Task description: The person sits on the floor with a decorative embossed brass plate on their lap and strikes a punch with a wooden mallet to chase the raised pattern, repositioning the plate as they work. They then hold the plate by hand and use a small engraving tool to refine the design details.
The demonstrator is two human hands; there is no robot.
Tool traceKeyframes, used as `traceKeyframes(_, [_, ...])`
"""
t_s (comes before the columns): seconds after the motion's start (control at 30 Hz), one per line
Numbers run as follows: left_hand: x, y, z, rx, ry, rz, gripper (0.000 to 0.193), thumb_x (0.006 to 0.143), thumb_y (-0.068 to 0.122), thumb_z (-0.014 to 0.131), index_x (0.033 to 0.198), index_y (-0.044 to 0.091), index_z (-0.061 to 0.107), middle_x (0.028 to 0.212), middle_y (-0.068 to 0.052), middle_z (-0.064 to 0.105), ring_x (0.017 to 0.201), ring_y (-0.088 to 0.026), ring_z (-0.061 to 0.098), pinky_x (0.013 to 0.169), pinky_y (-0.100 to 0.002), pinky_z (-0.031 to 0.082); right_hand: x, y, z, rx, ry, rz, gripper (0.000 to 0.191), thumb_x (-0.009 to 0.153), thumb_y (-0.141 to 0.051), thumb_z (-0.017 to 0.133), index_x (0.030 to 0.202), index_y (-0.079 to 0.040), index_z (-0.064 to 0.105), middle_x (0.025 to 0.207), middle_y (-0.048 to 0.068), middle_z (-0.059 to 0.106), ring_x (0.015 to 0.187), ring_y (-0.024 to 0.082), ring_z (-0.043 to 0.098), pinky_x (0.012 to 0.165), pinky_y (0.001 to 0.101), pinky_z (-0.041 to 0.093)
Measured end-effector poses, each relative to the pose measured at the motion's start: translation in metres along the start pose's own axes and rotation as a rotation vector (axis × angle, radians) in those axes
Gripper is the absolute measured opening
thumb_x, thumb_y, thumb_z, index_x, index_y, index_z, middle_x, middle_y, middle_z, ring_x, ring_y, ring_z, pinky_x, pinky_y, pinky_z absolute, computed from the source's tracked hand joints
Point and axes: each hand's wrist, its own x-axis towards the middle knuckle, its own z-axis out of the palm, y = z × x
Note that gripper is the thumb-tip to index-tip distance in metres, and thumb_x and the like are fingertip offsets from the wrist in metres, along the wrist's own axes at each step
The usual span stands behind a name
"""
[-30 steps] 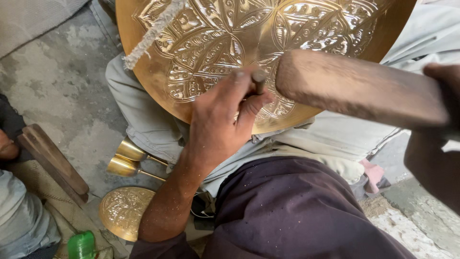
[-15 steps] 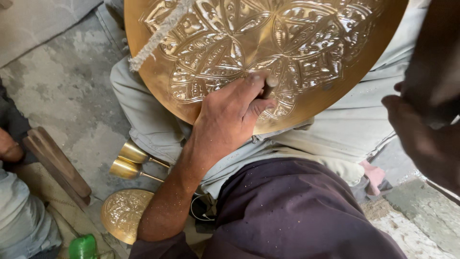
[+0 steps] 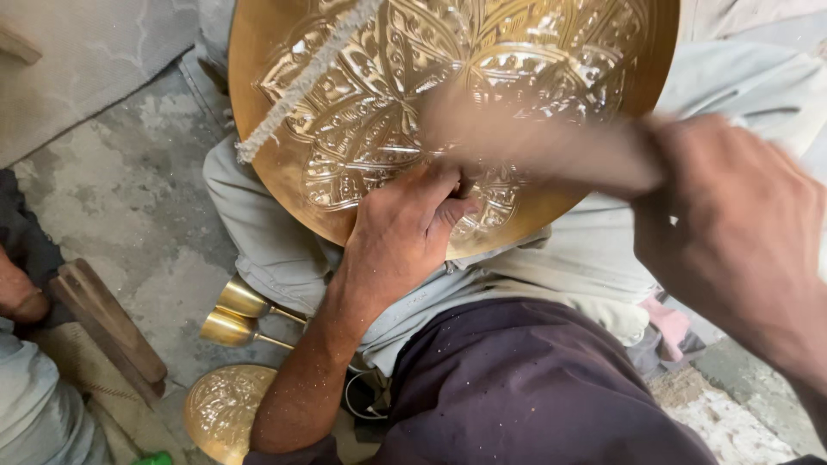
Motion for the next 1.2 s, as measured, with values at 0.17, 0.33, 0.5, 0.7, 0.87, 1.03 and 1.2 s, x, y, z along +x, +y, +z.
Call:
traceKeyframes(0.17, [0.002,0.002,-0.002,0.017,-0.027,-0.06,0.035,0.101,0.024,0.071,0.128,0.006,0.058,0.098,-0.01,0.071,0.084,-0.024,0.074,0.069,-0.039,0.058,0.002,0.001,0.001,0.297,0.071,0.278,0.042,0.091,-0.007,0.079,0.124,0.006,0.057,0.095,0.021,0.068,0.083,0.034,0.07,0.073,0.0429,0.057])
traceKeyframes(0.33, [0.002,0.005,-0.005,0.032,0.011,-0.01,0.032,0.101,0.025,0.071,0.126,0.007,0.06,0.1,-0.012,0.07,0.088,-0.027,0.073,0.073,-0.041,0.058,0.004,0.004,-0.005,0.203,0.179,0.002,0.037,0.084,0.006,0.07,0.12,0.001,0.066,0.101,0.02,0.069,0.087,0.035,0.069,0.079,0.0426,0.057])
traceKeyframes(0.5, [0.002,0.007,-0.006,0.016,-0.02,-0.05,0.033,0.101,0.024,0.07,0.128,0.007,0.059,0.101,-0.011,0.071,0.087,-0.025,0.075,0.071,-0.039,0.058,-0.012,0.02,0.013,0.171,0.09,-0.005,0.029,0.097,0.002,0.071,0.124,-0.003,0.064,0.11,0.017,0.067,0.092,0.03,0.068,0.082,0.0381,0.057])
traceKeyframes(0.7, [0.0,0.003,-0.007,0.021,-0.034,-0.05,0.032,0.102,0.022,0.07,0.128,0.009,0.058,0.098,-0.009,0.07,0.085,-0.024,0.074,0.07,-0.039,0.059,-0.021,0.049,0.039,0.451,0.067,0.065,0.035,0.103,0.007,0.068,0.135,-0.004,0.061,0.12,0.014,0.062,0.104,0.026,0.066,0.092,0.0347,0.057])
traceKeyframes(0.87, [0.001,0.0,-0.004,0.053,-0.05,-0.037,0.034,0.102,0.023,0.069,0.13,0.009,0.059,0.09,-0.007,0.067,0.073,-0.018,0.07,0.06,-0.035,0.057,-0.005,0.047,0.051,0.743,0.066,0.305,0.045,0.095,0.005,0.064,0.138,-0.006,0.055,0.129,0.008,0.058,0.115,0.015,0.061,0.099,0.0254,0.051])
traceKeyframes(1.03, [0.0,-0.001,-0.003,0.039,-0.043,-0.038,0.03,0.102,0.024,0.07,0.128,0.01,0.06,0.091,-0.006,0.067,0.074,-0.015,0.07,0.061,-0.033,0.058,-0.007,0.049,0.045,0.503,0.103,0.032,0.031,0.099,0.011,0.056,0.129,0.005,0.053,0.115,0.02,0.063,0.101,0.028,0.069,0.076,0.0307,0.055])
traceKeyframes(1.2, [0.0,-0.001,-0.005,0.042,-0.045,-0.05,0.032,0.101,0.021,0.071,0.128,0.009,0.06,0.09,-0.007,0.068,0.075,-0.017,0.071,0.063,-0.035,0.058,-0.013,0.034,0.035,0.371,0.005,0.182,0.025,0.094,0.01,0.069,0.118,0.009,0.062,0.115,0.028,0.069,0.095,0.035,0.072,0.08,0.039,0.059])
